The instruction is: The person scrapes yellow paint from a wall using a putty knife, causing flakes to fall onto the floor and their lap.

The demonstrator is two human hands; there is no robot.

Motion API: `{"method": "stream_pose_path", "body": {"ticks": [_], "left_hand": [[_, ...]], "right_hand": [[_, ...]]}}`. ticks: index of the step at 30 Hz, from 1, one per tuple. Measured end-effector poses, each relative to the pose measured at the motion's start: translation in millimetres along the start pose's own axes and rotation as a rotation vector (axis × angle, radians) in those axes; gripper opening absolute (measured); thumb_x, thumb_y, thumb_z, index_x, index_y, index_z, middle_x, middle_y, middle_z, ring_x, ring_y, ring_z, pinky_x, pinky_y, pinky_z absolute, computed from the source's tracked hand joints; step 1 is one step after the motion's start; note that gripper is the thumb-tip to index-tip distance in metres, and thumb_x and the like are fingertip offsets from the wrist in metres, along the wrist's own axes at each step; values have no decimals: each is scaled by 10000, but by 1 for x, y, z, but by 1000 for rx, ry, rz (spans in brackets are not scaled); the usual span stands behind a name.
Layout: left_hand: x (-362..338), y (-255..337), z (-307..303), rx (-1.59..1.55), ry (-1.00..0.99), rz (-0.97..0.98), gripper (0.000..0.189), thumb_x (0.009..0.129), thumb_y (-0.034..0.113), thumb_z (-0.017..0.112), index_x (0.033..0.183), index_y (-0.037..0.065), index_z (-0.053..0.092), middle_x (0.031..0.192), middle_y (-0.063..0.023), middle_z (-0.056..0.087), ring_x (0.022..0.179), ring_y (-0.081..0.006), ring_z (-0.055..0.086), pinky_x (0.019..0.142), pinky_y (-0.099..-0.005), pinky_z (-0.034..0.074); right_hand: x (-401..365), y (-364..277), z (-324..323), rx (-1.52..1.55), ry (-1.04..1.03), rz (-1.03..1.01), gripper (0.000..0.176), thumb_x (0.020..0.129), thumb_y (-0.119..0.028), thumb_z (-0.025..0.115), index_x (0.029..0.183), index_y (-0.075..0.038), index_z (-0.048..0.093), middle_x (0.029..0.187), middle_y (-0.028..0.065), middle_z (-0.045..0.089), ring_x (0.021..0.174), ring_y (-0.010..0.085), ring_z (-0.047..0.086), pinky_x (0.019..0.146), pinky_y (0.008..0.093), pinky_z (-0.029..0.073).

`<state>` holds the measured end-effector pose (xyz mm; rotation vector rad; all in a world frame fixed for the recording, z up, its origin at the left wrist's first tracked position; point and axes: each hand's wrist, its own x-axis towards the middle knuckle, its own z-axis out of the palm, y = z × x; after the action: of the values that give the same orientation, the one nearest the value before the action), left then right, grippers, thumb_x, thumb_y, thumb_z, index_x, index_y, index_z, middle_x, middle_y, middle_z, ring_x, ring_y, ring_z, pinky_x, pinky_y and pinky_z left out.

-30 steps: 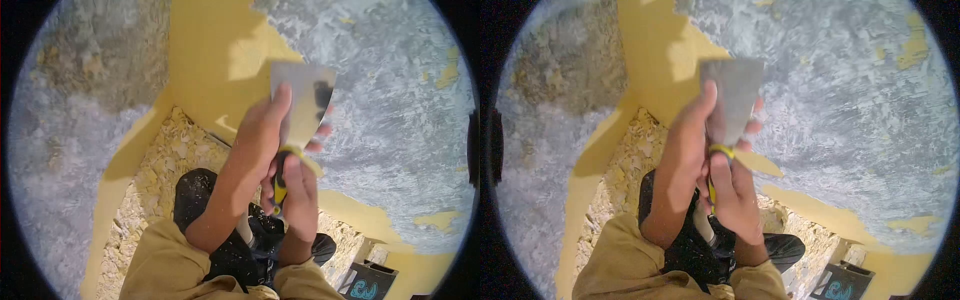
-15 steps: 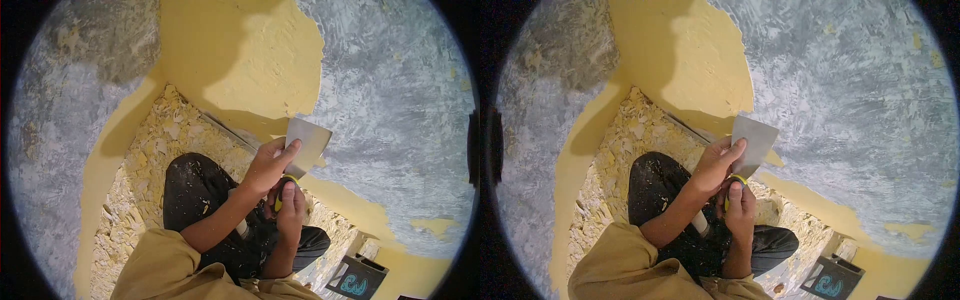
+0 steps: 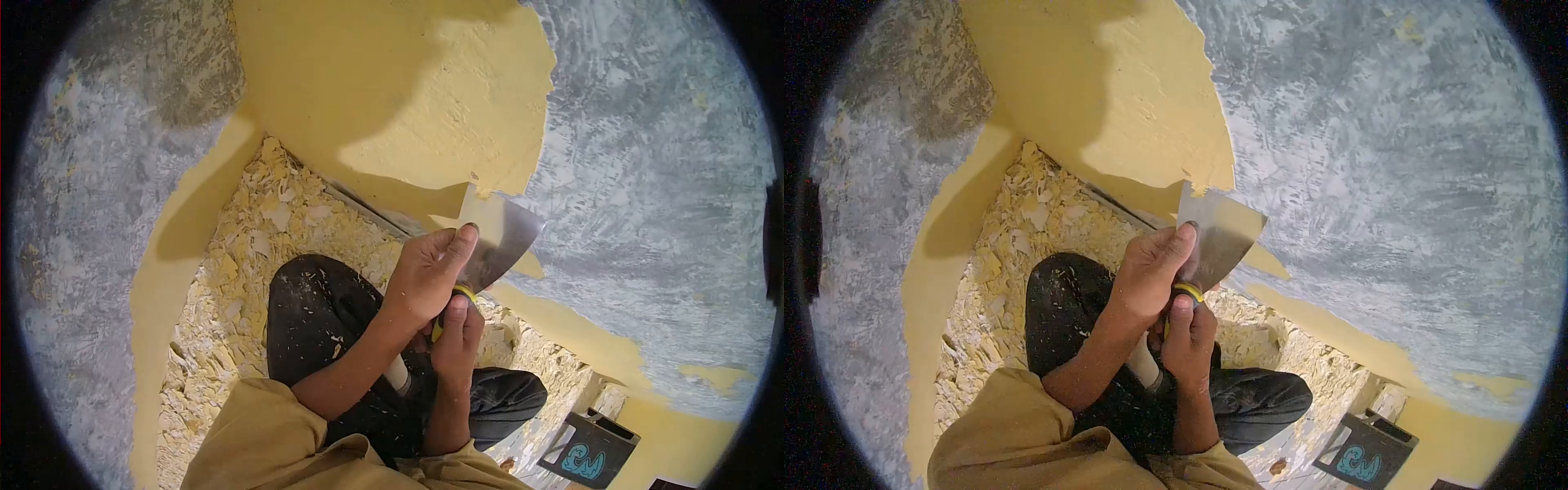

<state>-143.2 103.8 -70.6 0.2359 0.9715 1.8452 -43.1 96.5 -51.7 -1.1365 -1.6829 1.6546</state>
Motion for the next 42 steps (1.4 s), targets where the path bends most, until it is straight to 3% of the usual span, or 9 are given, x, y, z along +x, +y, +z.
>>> {"method": "stream_pose_path", "body": {"ticks": [12,16,18,22,24,27,33,36,42], "left_hand": [[-11,6,-1,136,-5,-147,446,934,380,514,668,25,559,534,79,389,516,-25,330,449,-238,273],[-10,20,3,117,-20,-80,431,939,367,510,638,59,526,545,77,395,507,-27,328,444,-232,266],[-8,23,1,104,-27,-105,417,943,341,511,618,80,501,569,74,404,528,-35,329,467,-229,267],[-4,23,-6,129,-76,-170,404,943,348,510,639,83,505,581,73,404,530,-34,325,464,-224,260],[-2,17,-3,130,-98,-205,396,943,351,510,650,84,508,590,71,412,530,-34,329,464,-221,257],[7,14,-4,97,-102,-21,381,939,357,517,680,78,521,610,65,435,537,-33,356,469,-212,284],[3,15,4,33,-101,-34,364,931,351,533,706,65,531,620,48,446,547,-37,392,496,-214,371],[5,20,3,-53,-112,-76,358,935,350,524,719,65,533,619,36,449,536,-49,394,495,-214,373],[2,26,11,-34,-81,-75,383,941,379,496,727,64,538,616,16,463,544,-68,414,499,-223,367]], "right_hand": [[-12,-11,11,-91,79,30,389,992,-320,329,781,-29,476,581,17,471,424,80,434,367,217,313],[-12,-10,11,-85,64,-14,374,993,-314,331,795,-28,469,583,16,469,427,78,427,371,222,314],[-11,-14,18,-159,114,-22,391,1003,-306,329,798,-30,516,632,1,510,571,74,473,501,228,353],[-8,-4,21,-37,131,76,410,1002,-316,330,782,-23,514,605,0,500,559,83,468,496,240,359],[0,-1,14,-156,102,-73,358,987,-302,369,815,-20,505,580,7,491,452,74,449,396,221,323],[6,0,14,-190,109,-98,439,1003,-330,316,771,-14,513,584,2,493,539,91,463,486,252,361],[3,-9,5,-227,88,-160,361,997,-280,375,832,-5,541,642,14,514,571,88,474,496,238,374],[4,-8,4,-153,81,-94,381,969,-323,432,828,11,547,554,17,487,480,100,467,435,253,359],[-1,3,-1,-312,210,-79,262,926,-226,541,878,27,584,653,124,558,607,205,551,558,340,437]]}}
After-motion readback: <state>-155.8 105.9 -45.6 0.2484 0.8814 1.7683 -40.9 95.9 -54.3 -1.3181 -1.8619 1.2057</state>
